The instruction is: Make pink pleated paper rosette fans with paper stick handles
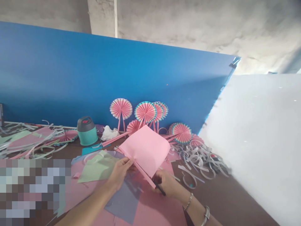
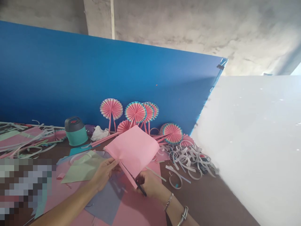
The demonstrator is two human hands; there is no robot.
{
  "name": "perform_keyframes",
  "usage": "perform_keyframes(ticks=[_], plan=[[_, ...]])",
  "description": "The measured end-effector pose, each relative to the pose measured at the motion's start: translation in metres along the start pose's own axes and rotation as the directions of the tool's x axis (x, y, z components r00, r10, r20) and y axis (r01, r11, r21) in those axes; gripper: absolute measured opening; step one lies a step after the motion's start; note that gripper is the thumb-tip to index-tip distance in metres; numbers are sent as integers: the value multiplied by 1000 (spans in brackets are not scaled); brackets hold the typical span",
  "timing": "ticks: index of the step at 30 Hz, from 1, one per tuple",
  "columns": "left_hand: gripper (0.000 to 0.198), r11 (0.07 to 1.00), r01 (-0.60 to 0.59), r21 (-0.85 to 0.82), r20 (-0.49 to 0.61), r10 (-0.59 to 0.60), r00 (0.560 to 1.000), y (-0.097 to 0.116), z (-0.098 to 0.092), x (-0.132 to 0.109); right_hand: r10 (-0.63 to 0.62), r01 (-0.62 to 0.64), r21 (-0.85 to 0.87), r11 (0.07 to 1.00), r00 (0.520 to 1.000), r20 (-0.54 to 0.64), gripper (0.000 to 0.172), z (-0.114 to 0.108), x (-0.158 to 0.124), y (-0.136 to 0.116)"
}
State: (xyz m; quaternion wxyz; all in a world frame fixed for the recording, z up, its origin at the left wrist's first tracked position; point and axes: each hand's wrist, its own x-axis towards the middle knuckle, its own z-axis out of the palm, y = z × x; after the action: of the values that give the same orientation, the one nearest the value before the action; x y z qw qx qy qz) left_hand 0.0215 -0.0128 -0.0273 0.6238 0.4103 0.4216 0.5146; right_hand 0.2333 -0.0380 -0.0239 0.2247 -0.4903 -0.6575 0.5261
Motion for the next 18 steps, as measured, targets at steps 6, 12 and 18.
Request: perform_keyframes(ticks=[6, 12, 18], plan=[[33, 1000, 2, -2, 4, -2, 1000, 3, 1, -2, 44, -44, -12, 999, 999, 0, 14, -3, -1, -4], [33, 999, -5, -35, -30, 4, 1000, 1, -3, 2, 77, -94, 104, 990, 984, 158, 27, -18, -6, -6], [33, 1000, 14, -11, -1, -14, 1000, 2, -1, 0, 73, -136, 159, 978, 935, 347, 21, -38, -16, -8]])
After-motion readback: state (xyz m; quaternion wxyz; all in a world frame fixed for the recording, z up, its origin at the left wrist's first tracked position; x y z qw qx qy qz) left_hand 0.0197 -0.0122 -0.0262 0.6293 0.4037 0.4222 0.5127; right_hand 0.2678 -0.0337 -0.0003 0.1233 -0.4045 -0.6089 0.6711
